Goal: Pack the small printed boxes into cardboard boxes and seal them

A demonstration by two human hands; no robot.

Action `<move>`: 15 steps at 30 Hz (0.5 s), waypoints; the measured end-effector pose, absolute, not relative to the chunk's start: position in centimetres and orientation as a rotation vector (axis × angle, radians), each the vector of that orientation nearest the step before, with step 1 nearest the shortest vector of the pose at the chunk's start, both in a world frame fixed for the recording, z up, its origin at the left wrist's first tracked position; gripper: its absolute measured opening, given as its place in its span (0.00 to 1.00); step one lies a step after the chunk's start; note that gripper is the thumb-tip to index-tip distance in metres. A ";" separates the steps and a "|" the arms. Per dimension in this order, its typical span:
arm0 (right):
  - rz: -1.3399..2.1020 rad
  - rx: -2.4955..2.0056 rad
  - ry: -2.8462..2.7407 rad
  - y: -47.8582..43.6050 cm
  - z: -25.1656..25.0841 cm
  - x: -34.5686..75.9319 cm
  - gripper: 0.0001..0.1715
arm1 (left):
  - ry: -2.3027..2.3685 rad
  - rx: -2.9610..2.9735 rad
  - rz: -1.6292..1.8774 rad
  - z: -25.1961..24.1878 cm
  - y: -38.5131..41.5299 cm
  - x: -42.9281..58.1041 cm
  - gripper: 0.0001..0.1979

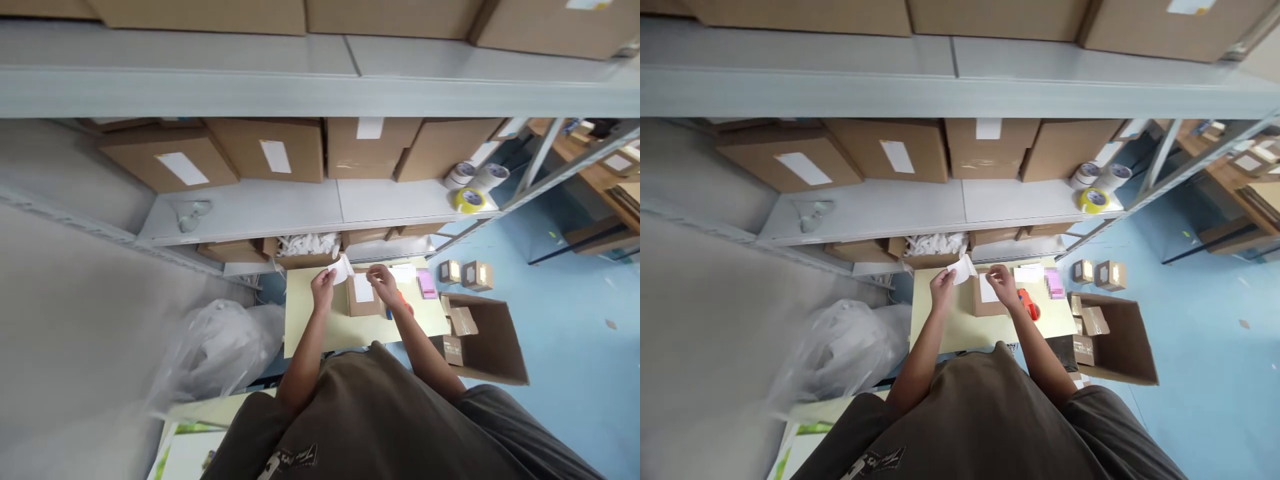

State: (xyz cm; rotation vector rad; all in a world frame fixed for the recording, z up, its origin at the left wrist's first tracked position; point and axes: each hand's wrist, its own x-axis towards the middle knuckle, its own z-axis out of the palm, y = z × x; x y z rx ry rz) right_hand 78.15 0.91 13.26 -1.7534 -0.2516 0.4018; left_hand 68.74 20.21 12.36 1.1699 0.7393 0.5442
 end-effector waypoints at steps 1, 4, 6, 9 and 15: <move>0.420 -1.795 -0.310 2.9 12.8 77.9 0.30 | 0.719 1.179 0.542 12.5 21.0 68.1 0.25; 0.534 -1.786 -0.455 7.9 11.3 77.3 0.34 | 0.686 1.238 0.525 12.5 24.2 65.9 0.26; 0.632 -1.731 -0.523 10.4 10.3 77.0 0.27 | 0.694 1.297 0.528 12.2 26.8 64.1 0.26; 0.671 -1.750 -0.561 12.9 8.7 76.6 0.25 | 0.783 1.358 0.588 11.7 30.6 61.0 0.25; 0.582 -1.802 -0.259 17.8 6.0 77.3 0.27 | 1.125 1.198 1.061 12.7 36.6 54.2 0.26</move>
